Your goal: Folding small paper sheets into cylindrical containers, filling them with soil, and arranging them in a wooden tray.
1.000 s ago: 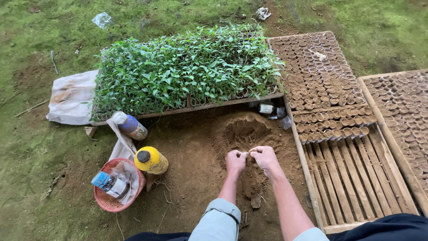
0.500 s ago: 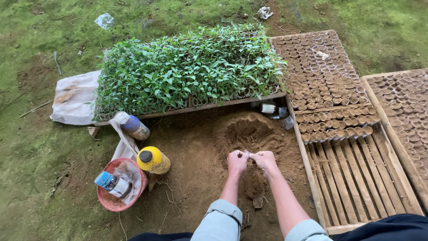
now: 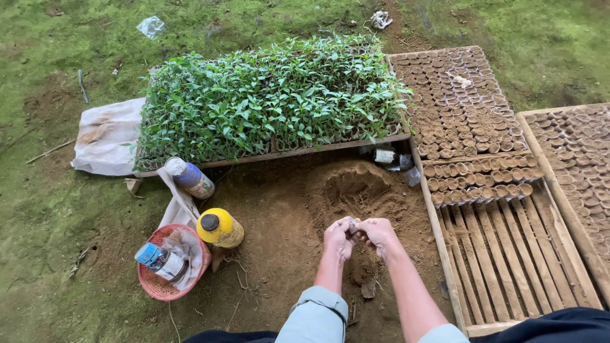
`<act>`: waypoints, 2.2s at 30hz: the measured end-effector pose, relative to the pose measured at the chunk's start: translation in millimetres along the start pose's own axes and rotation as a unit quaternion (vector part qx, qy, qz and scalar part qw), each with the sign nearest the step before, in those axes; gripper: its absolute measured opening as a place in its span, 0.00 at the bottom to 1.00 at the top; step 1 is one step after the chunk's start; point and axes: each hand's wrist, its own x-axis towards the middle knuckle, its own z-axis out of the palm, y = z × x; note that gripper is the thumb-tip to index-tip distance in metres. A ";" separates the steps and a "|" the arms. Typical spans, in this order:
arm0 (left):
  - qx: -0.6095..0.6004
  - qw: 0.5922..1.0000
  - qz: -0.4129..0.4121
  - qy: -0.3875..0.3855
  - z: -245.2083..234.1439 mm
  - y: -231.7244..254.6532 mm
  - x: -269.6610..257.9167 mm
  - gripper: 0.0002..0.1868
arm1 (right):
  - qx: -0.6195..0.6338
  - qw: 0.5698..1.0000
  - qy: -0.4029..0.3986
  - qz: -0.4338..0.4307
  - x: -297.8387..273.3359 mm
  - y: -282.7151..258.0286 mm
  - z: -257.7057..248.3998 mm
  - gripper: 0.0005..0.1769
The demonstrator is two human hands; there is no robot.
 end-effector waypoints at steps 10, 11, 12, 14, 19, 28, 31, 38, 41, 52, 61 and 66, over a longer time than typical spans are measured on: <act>-0.026 0.999 0.034 -0.013 -19.6 -19.6 37.2 0.09 | -0.162 0.974 0.093 -0.127 33.6 25.3 -0.9 0.10; -0.014 0.999 0.035 -0.014 -18.6 -19.9 36.3 0.10 | -0.213 0.964 0.103 -0.125 37.3 26.6 -0.6 0.10; -0.002 0.999 0.035 -0.016 -17.7 -20.1 35.4 0.11 | -0.262 0.950 0.113 -0.122 41.0 28.1 -0.2 0.11; -0.002 0.999 0.031 -0.011 -17.7 -22.5 40.8 0.10 | -0.305 0.937 0.115 -0.122 39.3 20.1 1.6 0.11; -0.016 1.000 0.024 -0.003 -21.7 -27.4 51.8 0.11 | -0.358 0.917 0.133 -0.113 64.0 21.1 1.6 0.12; -0.015 0.999 0.030 0.000 -11.4 -19.1 35.1 0.12 | -0.326 0.934 0.112 -0.091 43.6 12.0 -0.6 0.15; 0.005 0.999 0.034 0.001 -10.9 -21.9 37.0 0.11 | -0.344 0.929 0.110 -0.083 31.2 -1.6 6.4 0.13; 0.000 0.999 0.034 0.005 -9.9 -15.5 32.7 0.12 | -0.251 0.958 0.089 -0.106 29.1 -3.5 9.0 0.19; -0.016 0.999 0.029 -0.001 -12.8 -19.8 38.7 0.14 | -0.181 0.972 0.081 -0.127 25.2 -1.6 4.3 0.19; -0.017 0.999 0.036 -0.008 -13.6 -27.2 50.0 0.15 | -0.042 0.989 0.031 -0.139 -30.4 -52.3 11.4 0.09; -0.022 0.999 0.039 -0.008 -6.2 -21.4 41.5 0.14 | -0.083 0.983 0.036 -0.160 -29.0 -55.2 14.2 0.13; -0.027 0.999 0.042 -0.009 -4.3 -16.8 33.2 0.15 | -0.130 0.974 0.056 -0.176 -21.1 -51.5 14.1 0.14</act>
